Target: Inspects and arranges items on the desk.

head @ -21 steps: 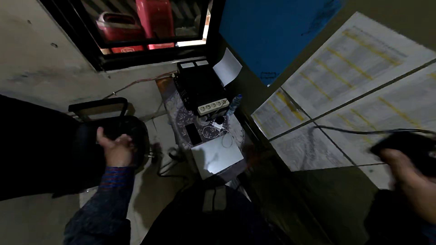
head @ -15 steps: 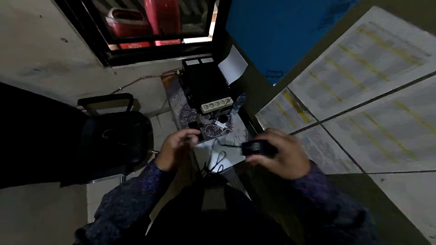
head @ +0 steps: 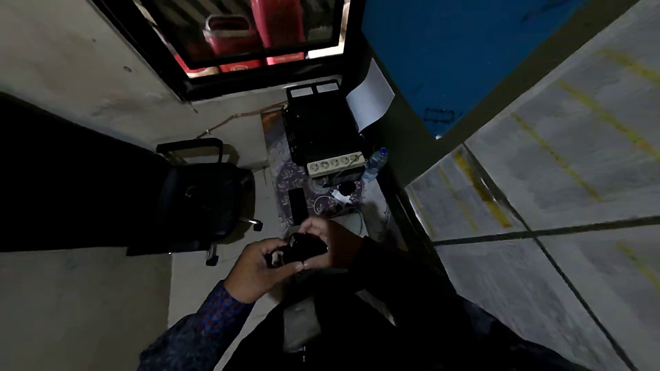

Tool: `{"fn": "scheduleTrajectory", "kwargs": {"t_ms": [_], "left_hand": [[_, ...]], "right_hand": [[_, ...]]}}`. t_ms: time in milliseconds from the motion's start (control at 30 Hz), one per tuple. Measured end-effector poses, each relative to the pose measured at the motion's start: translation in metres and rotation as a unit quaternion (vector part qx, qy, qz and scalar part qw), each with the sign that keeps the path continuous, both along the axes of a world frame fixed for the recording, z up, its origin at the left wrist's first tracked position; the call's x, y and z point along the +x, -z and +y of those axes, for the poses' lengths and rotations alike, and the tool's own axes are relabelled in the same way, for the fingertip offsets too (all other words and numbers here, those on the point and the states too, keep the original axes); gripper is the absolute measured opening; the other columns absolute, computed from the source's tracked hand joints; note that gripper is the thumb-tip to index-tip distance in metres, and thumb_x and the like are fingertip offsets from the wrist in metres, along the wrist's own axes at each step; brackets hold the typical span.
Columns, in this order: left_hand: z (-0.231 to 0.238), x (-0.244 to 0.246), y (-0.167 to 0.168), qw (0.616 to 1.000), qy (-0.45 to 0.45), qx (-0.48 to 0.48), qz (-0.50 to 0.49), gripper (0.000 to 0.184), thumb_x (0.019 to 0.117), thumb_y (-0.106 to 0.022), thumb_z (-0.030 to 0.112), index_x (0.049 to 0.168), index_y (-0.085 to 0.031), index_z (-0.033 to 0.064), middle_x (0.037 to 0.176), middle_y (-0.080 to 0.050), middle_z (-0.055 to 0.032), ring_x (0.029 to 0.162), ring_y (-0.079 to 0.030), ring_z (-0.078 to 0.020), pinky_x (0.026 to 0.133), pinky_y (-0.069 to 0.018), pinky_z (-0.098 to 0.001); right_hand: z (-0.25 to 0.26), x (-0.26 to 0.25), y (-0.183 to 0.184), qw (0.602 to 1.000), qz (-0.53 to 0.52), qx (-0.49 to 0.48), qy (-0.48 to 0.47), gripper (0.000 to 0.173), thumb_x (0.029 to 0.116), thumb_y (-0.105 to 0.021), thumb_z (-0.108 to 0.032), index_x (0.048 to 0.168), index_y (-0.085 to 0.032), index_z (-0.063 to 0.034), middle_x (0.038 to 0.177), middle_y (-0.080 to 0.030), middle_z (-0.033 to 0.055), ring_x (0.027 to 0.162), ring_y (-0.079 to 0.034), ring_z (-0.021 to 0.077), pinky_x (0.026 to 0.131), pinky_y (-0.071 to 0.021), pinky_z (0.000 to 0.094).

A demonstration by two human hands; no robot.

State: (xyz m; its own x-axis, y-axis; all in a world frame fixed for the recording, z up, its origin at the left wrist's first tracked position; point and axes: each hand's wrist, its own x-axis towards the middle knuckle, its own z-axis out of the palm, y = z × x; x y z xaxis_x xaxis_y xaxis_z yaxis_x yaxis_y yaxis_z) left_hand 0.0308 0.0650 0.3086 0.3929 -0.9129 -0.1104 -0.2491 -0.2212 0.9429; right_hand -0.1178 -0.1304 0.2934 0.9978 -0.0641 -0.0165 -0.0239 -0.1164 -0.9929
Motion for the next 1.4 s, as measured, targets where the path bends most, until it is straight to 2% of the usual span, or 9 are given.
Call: {"fn": "scheduleTrajectory", "kwargs": {"t_ms": [133, 233, 400, 600, 867, 1033, 1200, 1267, 1400], "left_hand": [[-0.005, -0.025, 0.011, 0.995, -0.057, 0.032, 0.071, 0.030, 0.0822, -0.085, 0.025, 0.105, -0.076, 0.0085, 0.097, -0.077, -0.0032, 0.082, -0.072, -0.0120, 0.070, -0.0611, -0.0279], [0.005, -0.046, 0.015, 0.979, -0.141, 0.065, 0.130, 0.030, 0.0812, -0.084, 0.022, 0.107, -0.075, 0.0083, 0.091, -0.076, -0.0027, 0.072, -0.070, -0.0098, 0.062, -0.0589, -0.0243], [0.037, -0.081, 0.005, 0.915, -0.326, 0.120, 0.205, 0.015, 0.0911, -0.066, 0.009, 0.106, -0.069, 0.0123, 0.073, -0.068, 0.0054, 0.055, -0.058, -0.0029, 0.050, -0.0509, -0.0213], [0.078, -0.098, 0.000, 0.863, -0.440, 0.126, 0.213, 0.010, 0.1013, -0.057, 0.015, 0.102, -0.066, 0.0205, 0.075, -0.071, 0.0081, 0.057, -0.063, -0.0040, 0.054, -0.0561, -0.0245], [0.085, -0.099, 0.006, 0.872, -0.433, 0.122, 0.195, 0.006, 0.1005, -0.062, 0.017, 0.102, -0.067, 0.0194, 0.078, -0.070, 0.0092, 0.059, -0.061, -0.0032, 0.056, -0.0549, -0.0241], [0.071, -0.087, 0.014, 0.879, -0.400, 0.147, 0.216, 0.004, 0.1007, -0.062, 0.019, 0.103, -0.065, 0.0186, 0.072, -0.066, 0.0081, 0.054, -0.056, -0.0037, 0.051, -0.0518, -0.0243], [0.041, -0.080, 0.022, 0.882, -0.380, 0.161, 0.229, 0.007, 0.1014, -0.058, 0.015, 0.104, -0.065, 0.0152, 0.072, -0.065, 0.0059, 0.053, -0.055, -0.0043, 0.050, -0.0507, -0.0237], [0.032, -0.081, 0.025, 0.875, -0.390, 0.169, 0.232, 0.008, 0.1013, -0.059, 0.015, 0.106, -0.064, 0.0128, 0.072, -0.065, 0.0036, 0.052, -0.055, -0.0048, 0.049, -0.0505, -0.0233], [0.028, -0.080, 0.041, 0.871, -0.387, 0.185, 0.242, 0.012, 0.1003, -0.061, 0.018, 0.109, -0.065, 0.0099, 0.071, -0.065, 0.0005, 0.050, -0.054, -0.0066, 0.046, -0.0487, -0.0237]], "right_hand": [[-0.040, -0.005, 0.033, 0.974, 0.016, 0.209, -0.086, 0.042, 0.0936, -0.066, -0.015, 0.129, -0.053, 0.0034, 0.103, -0.071, 0.0128, 0.084, -0.072, 0.0196, 0.072, -0.0629, 0.0392], [-0.090, 0.006, 0.075, 0.960, 0.199, 0.177, 0.090, 0.041, 0.1066, -0.053, -0.031, 0.131, -0.058, 0.0019, 0.108, -0.072, 0.0176, 0.082, -0.072, 0.0251, 0.073, -0.0615, 0.0420], [-0.171, 0.048, 0.190, 0.842, 0.339, 0.198, 0.369, 0.047, 0.1063, -0.057, -0.029, 0.144, -0.053, -0.0009, 0.134, -0.062, 0.0249, 0.113, -0.067, 0.0351, 0.096, -0.0553, 0.0487], [-0.185, 0.095, 0.252, 0.836, 0.347, 0.125, 0.406, 0.047, 0.0986, -0.068, -0.040, 0.124, -0.070, -0.0004, 0.116, -0.071, 0.0233, 0.107, -0.069, 0.0368, 0.097, -0.0536, 0.0558], [-0.179, 0.074, 0.194, 0.827, 0.310, 0.094, 0.460, 0.034, 0.1038, -0.058, -0.029, 0.119, -0.070, -0.0011, 0.114, -0.071, 0.0226, 0.109, -0.068, 0.0366, 0.098, -0.0519, 0.0569], [-0.231, 0.059, 0.135, 0.861, 0.163, 0.181, 0.447, 0.041, 0.1119, -0.039, -0.026, 0.137, -0.050, 0.0051, 0.114, -0.070, 0.0230, 0.096, -0.074, 0.0299, 0.085, -0.0626, 0.0464], [-0.292, 0.021, 0.069, 0.838, 0.061, 0.256, 0.478, 0.044, 0.1133, -0.031, -0.036, 0.146, -0.042, -0.0088, 0.101, -0.070, 0.0161, 0.086, -0.074, 0.0292, 0.075, -0.0632, 0.0442], [-0.293, -0.003, 0.066, 0.822, 0.058, 0.268, 0.499, 0.044, 0.1127, -0.034, -0.037, 0.152, -0.040, -0.0182, 0.098, -0.068, 0.0124, 0.080, -0.072, 0.0280, 0.072, -0.0625, 0.0454], [-0.252, -0.060, 0.105, 0.808, 0.063, 0.251, 0.529, 0.074, 0.1001, -0.054, -0.006, 0.162, -0.017, -0.0220, 0.105, -0.068, 0.0168, 0.073, -0.071, 0.0264, 0.065, -0.0625, 0.0443]]}}
